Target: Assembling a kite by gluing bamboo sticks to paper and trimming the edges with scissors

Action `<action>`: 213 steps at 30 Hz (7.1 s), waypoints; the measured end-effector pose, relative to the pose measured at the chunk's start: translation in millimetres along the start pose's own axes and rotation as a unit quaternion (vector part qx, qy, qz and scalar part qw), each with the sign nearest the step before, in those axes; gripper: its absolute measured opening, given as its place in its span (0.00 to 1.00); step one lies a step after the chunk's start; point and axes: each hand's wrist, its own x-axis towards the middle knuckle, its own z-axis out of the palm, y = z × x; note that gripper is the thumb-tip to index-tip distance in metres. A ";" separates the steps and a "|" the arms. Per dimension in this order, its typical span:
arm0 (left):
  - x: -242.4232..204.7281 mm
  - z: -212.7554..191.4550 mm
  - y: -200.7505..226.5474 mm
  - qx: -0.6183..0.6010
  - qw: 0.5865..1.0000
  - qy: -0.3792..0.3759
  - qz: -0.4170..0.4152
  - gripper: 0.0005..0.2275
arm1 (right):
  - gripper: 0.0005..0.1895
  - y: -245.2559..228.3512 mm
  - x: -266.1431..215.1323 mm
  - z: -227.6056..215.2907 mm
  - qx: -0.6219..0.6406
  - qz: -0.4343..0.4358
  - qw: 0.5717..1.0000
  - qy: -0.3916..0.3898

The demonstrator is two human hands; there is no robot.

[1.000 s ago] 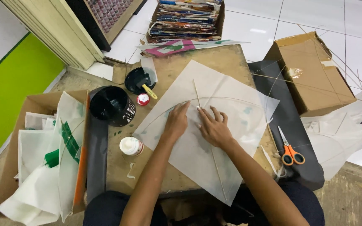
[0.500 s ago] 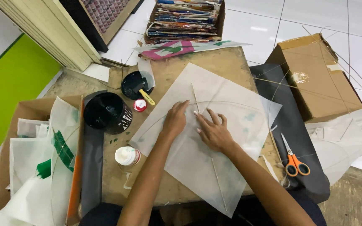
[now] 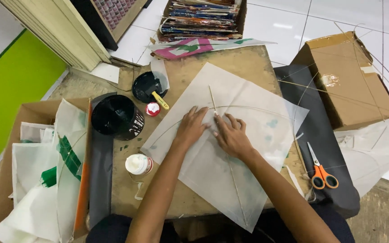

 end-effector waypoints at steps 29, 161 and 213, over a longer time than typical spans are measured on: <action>6.4 -16.5 3.6 -0.076 0.995 0.068 0.003 0.26 | 0.30 7.2 28.9 9.6 -0.021 0.011 0.997 0.070; -129.7 17.3 102.9 -0.058 0.998 -0.039 0.009 0.25 | 0.33 -57.4 -143.5 -70.5 0.095 0.094 0.984 -0.115; -198.7 54.3 135.6 0.069 0.994 -0.009 0.082 0.30 | 0.33 -88.4 -211.8 -52.7 0.082 0.117 0.986 -0.087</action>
